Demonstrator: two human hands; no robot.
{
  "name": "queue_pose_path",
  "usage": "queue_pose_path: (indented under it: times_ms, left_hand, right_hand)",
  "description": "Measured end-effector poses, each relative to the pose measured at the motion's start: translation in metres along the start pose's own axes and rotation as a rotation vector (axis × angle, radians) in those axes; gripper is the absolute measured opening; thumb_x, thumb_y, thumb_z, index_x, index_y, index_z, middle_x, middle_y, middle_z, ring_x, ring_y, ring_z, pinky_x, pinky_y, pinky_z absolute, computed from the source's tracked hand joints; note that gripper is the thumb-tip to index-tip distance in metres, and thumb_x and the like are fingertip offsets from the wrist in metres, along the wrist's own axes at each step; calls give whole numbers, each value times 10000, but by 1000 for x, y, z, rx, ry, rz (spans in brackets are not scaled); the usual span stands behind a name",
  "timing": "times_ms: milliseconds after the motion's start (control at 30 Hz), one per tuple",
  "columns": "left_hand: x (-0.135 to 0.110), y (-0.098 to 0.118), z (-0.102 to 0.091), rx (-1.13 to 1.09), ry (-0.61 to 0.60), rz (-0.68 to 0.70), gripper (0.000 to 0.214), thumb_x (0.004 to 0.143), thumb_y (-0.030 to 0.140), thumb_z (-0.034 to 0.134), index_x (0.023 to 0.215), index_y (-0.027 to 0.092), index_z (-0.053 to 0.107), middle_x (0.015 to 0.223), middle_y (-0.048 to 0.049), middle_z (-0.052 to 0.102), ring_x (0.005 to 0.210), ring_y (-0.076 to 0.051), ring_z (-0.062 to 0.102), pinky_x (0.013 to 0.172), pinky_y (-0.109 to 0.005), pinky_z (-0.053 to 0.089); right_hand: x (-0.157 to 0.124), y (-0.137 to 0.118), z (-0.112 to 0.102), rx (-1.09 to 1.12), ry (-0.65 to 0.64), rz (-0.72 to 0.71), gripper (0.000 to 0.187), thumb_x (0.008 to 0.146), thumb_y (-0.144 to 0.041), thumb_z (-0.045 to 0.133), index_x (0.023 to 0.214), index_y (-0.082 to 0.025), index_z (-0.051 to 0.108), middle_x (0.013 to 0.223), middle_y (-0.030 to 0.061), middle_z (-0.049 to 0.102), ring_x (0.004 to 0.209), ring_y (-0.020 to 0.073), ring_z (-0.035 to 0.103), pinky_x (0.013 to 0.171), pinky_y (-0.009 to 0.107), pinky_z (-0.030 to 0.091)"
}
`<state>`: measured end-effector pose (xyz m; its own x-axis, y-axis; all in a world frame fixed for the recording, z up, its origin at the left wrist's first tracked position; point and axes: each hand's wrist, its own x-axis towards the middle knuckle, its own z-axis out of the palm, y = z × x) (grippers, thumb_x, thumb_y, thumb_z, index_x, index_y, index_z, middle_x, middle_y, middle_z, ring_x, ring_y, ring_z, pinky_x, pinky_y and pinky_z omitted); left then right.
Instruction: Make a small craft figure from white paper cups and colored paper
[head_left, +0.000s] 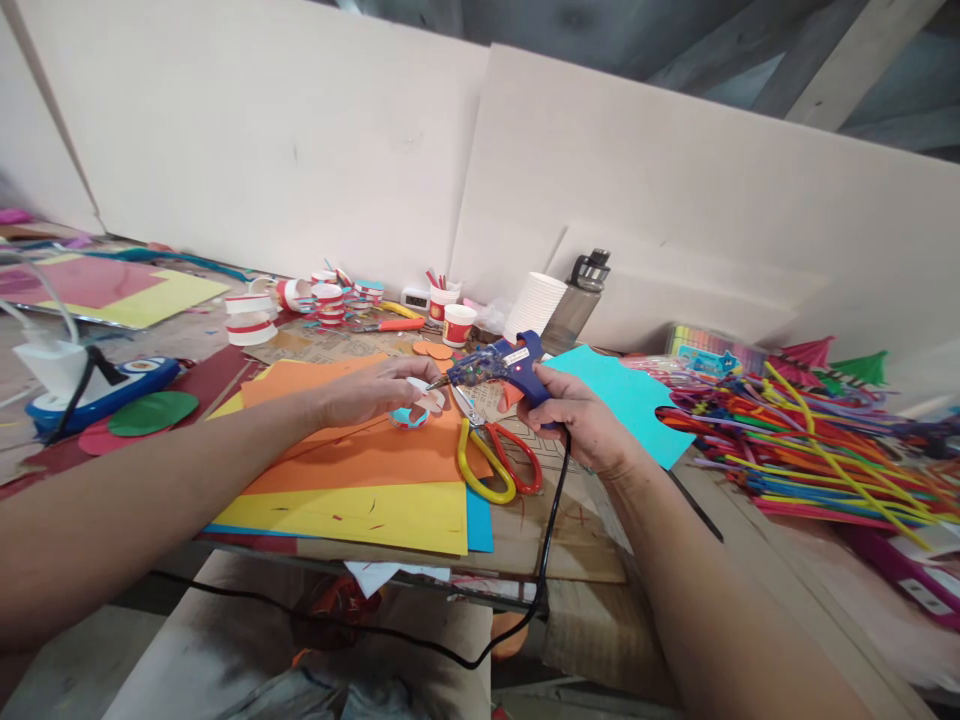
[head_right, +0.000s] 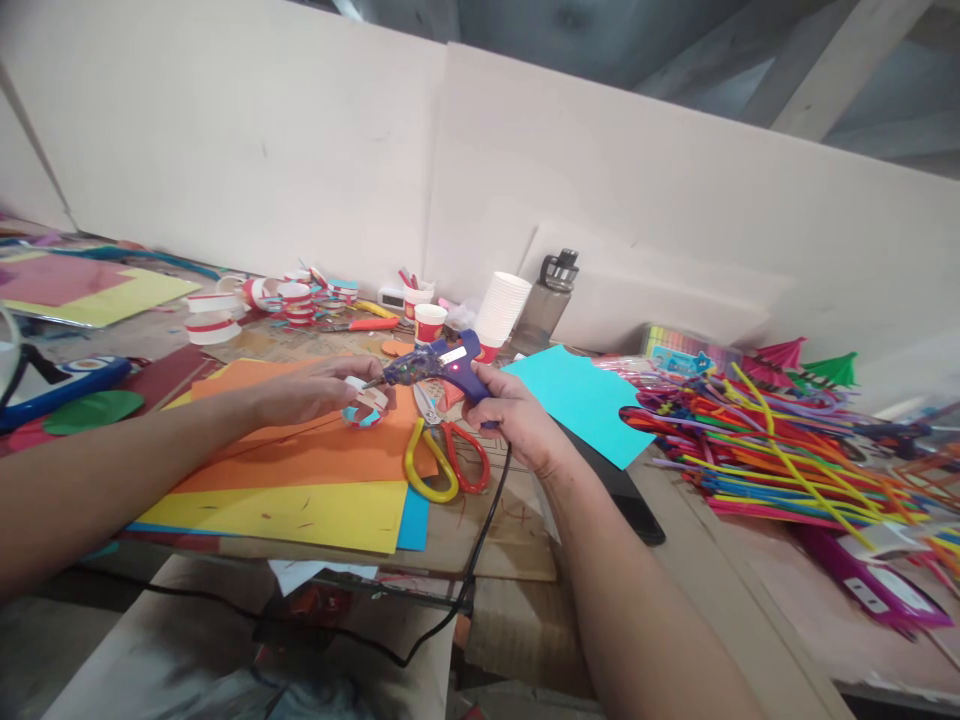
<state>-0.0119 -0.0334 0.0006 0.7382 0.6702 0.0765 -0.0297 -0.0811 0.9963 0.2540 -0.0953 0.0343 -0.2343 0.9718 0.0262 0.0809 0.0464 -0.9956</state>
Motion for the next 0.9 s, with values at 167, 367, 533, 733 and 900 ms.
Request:
queue_pose_path:
  times_ms: [167, 367, 533, 733, 900]
  left_hand:
    - [0, 1, 1, -1, 9, -13, 295, 706, 345, 713, 912, 169, 596, 937, -58, 642, 752, -157, 587, 638, -286, 435]
    - [1, 2, 1, 140, 29, -3, 304, 763, 373, 702, 982, 174, 636, 987, -52, 635, 819, -168, 593, 701, -299, 458]
    - [0, 2, 1, 245, 48, 16, 324, 757, 397, 688, 1002, 186, 657, 990, -53, 645, 874, -205, 614, 731, -316, 473]
    - [1, -2, -1, 187, 51, 11, 287, 756, 365, 696, 969, 179, 645, 949, -58, 644, 819, -194, 616, 693, -311, 472]
    - [2, -4, -4, 33, 10, 6, 234, 779, 316, 684, 956, 178, 614, 904, -44, 642, 743, -157, 598, 651, -284, 450]
  right_hand:
    - [0, 0, 0, -15, 2, 2, 435, 520, -108, 593, 946, -185, 639, 602, -57, 492, 495, 80, 303, 418, 240, 139]
    - [-1, -1, 0, -21, 16, -10, 392, 515, -120, 598, 901, -185, 617, 594, -62, 478, 494, 79, 304, 421, 243, 141]
    - [0, 0, 3, -26, 6, 15, 448, 519, -115, 599, 961, -190, 615, 597, -74, 483, 490, 73, 290, 425, 242, 140]
    - [1, 0, -1, -50, 13, -9, 440, 522, -126, 595, 956, -185, 634, 598, -67, 472, 504, 82, 304, 428, 249, 155]
    - [0, -1, -4, -75, 31, -14, 350, 528, -131, 600, 873, -184, 626, 607, -60, 476, 506, 76, 307, 426, 243, 154]
